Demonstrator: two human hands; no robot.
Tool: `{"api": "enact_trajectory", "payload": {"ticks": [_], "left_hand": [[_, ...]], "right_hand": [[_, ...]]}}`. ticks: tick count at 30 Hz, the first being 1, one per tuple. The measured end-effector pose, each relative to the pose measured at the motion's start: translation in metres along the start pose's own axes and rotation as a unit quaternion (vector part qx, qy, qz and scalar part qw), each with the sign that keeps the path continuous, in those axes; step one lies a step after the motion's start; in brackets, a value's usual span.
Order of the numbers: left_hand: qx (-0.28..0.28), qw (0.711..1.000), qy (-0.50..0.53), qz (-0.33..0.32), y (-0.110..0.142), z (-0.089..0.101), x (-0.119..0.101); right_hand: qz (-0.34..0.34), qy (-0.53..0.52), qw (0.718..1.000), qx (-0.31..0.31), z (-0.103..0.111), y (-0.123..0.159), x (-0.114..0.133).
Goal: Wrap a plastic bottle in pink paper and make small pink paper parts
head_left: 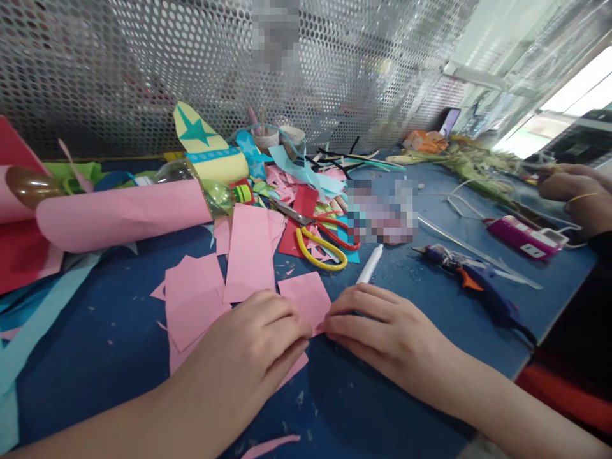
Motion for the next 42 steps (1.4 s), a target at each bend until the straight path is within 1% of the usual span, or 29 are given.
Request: {"api": "enact_trajectory", "payload": {"ticks": [2, 4, 6, 10, 13, 15, 17, 19, 22, 25, 27, 31, 37, 42], "left_hand": [[-0.001, 1.000, -0.008, -0.009, -0.001, -0.001, -0.001], [0.010, 1.000, -0.018, -0.017, -0.001, -0.003, -0.002], [0.015, 0.999, -0.026, -0.012, 0.000, -0.004, -0.002], [0.004, 0.999, -0.052, -0.001, 0.002, -0.004, -0.003], [0.003, 0.993, -0.115, -0.022, 0.005, -0.006, -0.004], [0.002, 0.982, -0.180, -0.050, 0.006, -0.009, -0.006], [0.005, 0.973, -0.222, -0.063, 0.007, -0.013, -0.006], [0.001, 0.975, -0.216, -0.059, 0.007, -0.015, -0.005], [-0.029, 0.980, -0.188, -0.064, 0.007, -0.014, -0.005], [-0.036, 0.976, -0.202, -0.079, 0.008, -0.015, -0.005], [-0.022, 0.972, -0.218, -0.081, 0.008, -0.018, -0.003], [-0.010, 0.968, -0.236, -0.082, 0.009, -0.020, -0.001], [-0.024, 0.951, -0.282, -0.121, 0.012, -0.021, -0.003], [-0.038, 0.952, -0.279, -0.122, 0.013, -0.022, -0.003]], "right_hand": [[-0.002, -0.004, 1.000, 0.001, 0.000, 0.000, -0.001], [-0.008, 0.003, 1.000, 0.000, 0.000, 0.000, -0.002], [-0.010, 0.015, 1.000, -0.007, 0.000, -0.001, -0.002], [0.001, 0.030, 0.999, -0.023, 0.001, -0.002, 0.000], [0.010, 0.049, 0.998, -0.027, 0.000, -0.002, 0.001], [0.012, 0.069, 0.997, -0.036, 0.001, -0.001, 0.001], [0.015, 0.083, 0.995, -0.046, 0.003, 0.000, 0.002], [0.023, 0.087, 0.995, -0.047, 0.004, 0.001, 0.004], [0.037, 0.077, 0.996, -0.021, 0.004, 0.002, 0.008], [0.051, 0.071, 0.996, 0.001, 0.003, 0.001, 0.010], [0.052, 0.076, 0.996, -0.001, 0.002, 0.000, 0.009], [0.029, 0.073, 0.997, -0.006, -0.002, -0.002, 0.005], [0.027, 0.096, 0.994, -0.038, -0.006, 0.002, 0.003], [0.050, 0.131, 0.989, -0.039, -0.006, 0.004, 0.007]]}}
Point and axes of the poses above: each hand's wrist, its own y-axis away from the middle knuckle, its own z-axis out of the back of the hand, x = y × z, the point moved 5 cm from there along -y, towards the middle knuckle, and after that the axes turned 5 degrees about z, right-handed, at the moved point
